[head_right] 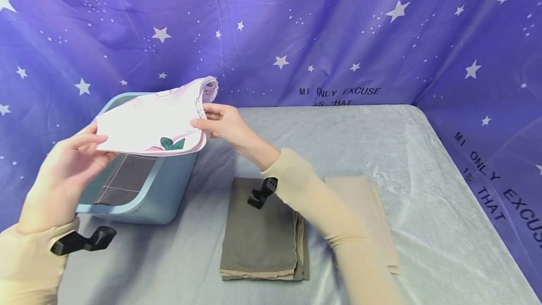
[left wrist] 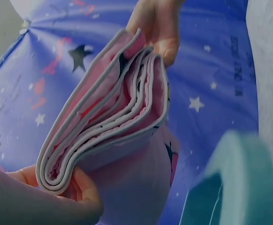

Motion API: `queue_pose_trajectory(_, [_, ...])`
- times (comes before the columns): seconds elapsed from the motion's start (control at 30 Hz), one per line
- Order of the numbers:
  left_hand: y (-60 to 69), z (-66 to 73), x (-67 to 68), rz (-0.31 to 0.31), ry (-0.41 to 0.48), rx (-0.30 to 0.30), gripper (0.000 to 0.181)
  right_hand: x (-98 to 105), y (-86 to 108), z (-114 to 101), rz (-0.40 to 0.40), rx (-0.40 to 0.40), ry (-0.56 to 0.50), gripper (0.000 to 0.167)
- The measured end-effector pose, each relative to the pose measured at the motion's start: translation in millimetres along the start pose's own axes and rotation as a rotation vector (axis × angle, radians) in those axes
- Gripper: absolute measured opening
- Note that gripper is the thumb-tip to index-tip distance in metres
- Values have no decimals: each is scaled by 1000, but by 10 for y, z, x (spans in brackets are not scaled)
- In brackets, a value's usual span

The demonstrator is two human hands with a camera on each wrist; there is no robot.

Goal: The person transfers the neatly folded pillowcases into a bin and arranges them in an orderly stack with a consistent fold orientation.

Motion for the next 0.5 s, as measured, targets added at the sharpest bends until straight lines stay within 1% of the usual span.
queue_pose_trajectory(0.03, [-4, 27, 30, 6, 20, 4, 37, -31, -20, 5, 0, 1, 3, 43])
queue_pose_trajectory(0.2, [-9, 163, 205, 51, 48, 11, 38, -185, -106, 37, -7, 3, 26, 43])
queue_pose_trajectory(0.23, [-15, 186, 227, 35, 57, 12, 39, -216, -121, 44, -10, 4, 30, 42])
queue_pose_trajectory(0.27, [-12, 210, 256, 31, 58, 13, 40, -247, -137, 51, -14, 6, 34, 42])
queue_pose_trajectory(0.33, [-8, 258, 310, 32, 90, 15, 40, -313, -168, 65, -30, 13, 36, 41])
queue_pose_trajectory(0.4, [-13, 299, 346, -4, 117, 24, 42, -379, -201, 79, -45, 18, 36, 41])
queue_pose_trajectory(0.43, [-5, 322, 367, -12, 120, 27, 43, -412, -218, 88, -54, 19, 36, 41])
queue_pose_trajectory(0.5, [15, 372, 430, 16, 100, 28, 42, -472, -256, 111, -66, 15, 48, 41])
Point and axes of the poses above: each hand's wrist, its own y-axis away from the middle knuckle, its own x-axis out of the back of the hand, z = x × y, the point moved 6 cm from there along -y, towards the middle knuckle, and after that the axes turned 13 degrees about -x, right-handed, at the moved point
